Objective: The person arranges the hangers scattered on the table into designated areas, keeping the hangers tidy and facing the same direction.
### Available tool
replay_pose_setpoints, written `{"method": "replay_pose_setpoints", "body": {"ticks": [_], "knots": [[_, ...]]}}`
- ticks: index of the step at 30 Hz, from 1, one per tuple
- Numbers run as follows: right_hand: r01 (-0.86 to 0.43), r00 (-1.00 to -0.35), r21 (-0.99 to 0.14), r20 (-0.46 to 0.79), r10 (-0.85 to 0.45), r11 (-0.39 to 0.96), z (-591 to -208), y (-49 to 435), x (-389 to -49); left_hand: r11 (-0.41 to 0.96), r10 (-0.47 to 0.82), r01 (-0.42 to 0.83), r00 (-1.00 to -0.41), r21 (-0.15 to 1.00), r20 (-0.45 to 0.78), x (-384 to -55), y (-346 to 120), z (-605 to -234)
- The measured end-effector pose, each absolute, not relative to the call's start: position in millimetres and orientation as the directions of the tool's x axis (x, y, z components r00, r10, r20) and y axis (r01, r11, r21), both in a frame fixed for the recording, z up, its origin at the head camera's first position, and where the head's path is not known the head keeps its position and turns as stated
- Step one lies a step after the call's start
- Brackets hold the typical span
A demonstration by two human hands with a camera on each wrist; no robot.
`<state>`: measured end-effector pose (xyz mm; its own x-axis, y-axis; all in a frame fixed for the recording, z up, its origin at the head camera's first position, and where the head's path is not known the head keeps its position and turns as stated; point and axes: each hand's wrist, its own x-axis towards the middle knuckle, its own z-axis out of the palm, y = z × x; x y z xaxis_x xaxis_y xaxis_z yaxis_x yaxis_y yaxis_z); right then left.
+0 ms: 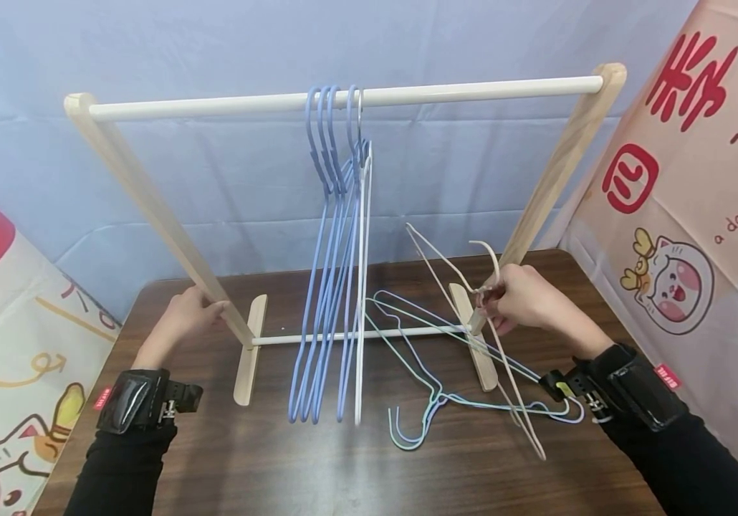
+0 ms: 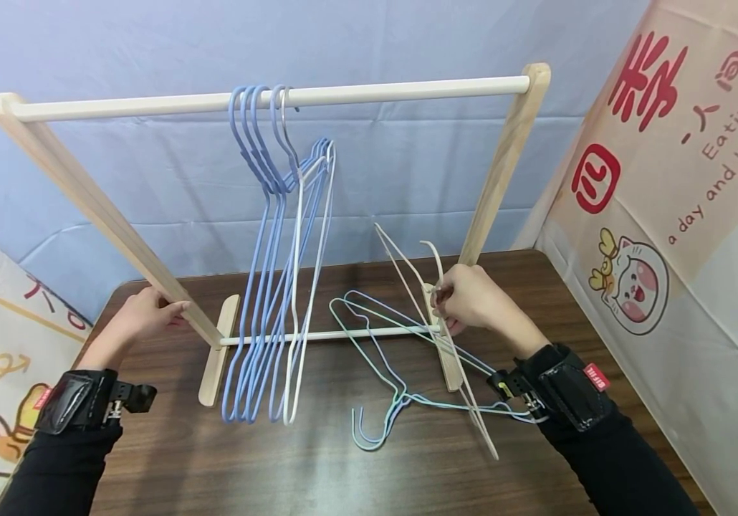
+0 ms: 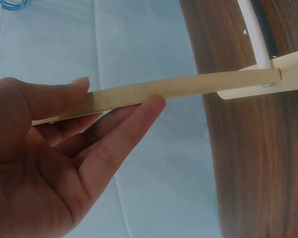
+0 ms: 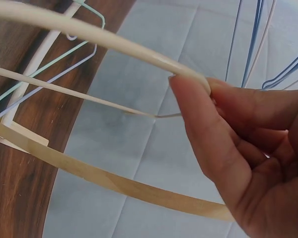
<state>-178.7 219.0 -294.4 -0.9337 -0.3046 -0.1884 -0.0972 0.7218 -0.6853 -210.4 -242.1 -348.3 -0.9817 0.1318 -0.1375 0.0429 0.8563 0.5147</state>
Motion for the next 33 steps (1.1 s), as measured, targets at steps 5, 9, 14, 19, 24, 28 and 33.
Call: {"method": "replay_pose_setpoints", "body": {"ticks": [5,9,14,19,24,28,33], "knots": [[-0.09,-0.933,-0.696,-0.192,-0.305,0.712,-292,215,-179,0.853,0.126,0.033,-0.981,0.52,-0.146,-210,-242,-348],[-0.096,-0.932,-0.703,-0.185,-0.311,0.704,-291,213,-179,0.853,0.123,0.027,-0.981,0.521,-0.151,-210,-241,-348],[-0.082,-0.932,-0.742,-0.18,-0.315,0.666,-289,211,-180,0.853,0.122,0.027,-0.981,0.521,-0.149,-210,-242,-349],[-0.083,-0.93,-0.772,-0.167,-0.327,0.63,-288,209,-180,0.851,0.128,0.032,-0.981,0.525,-0.148,-211,-242,-350],[-0.064,-0.93,-0.8,-0.169,-0.327,0.597,-286,206,-181,0.856,0.128,0.037,-0.981,0.516,-0.142,-211,-242,-350],[-0.05,-0.93,-0.822,-0.17,-0.327,0.568,-283,204,-181,0.858,0.134,0.045,-0.981,0.511,-0.139,-211,-242,-348],[-0.038,-0.931,-0.827,-0.175,-0.32,0.561,-277,200,-182,0.858,0.139,0.049,-0.981,0.511,-0.139,-210,-242,-347]]}}
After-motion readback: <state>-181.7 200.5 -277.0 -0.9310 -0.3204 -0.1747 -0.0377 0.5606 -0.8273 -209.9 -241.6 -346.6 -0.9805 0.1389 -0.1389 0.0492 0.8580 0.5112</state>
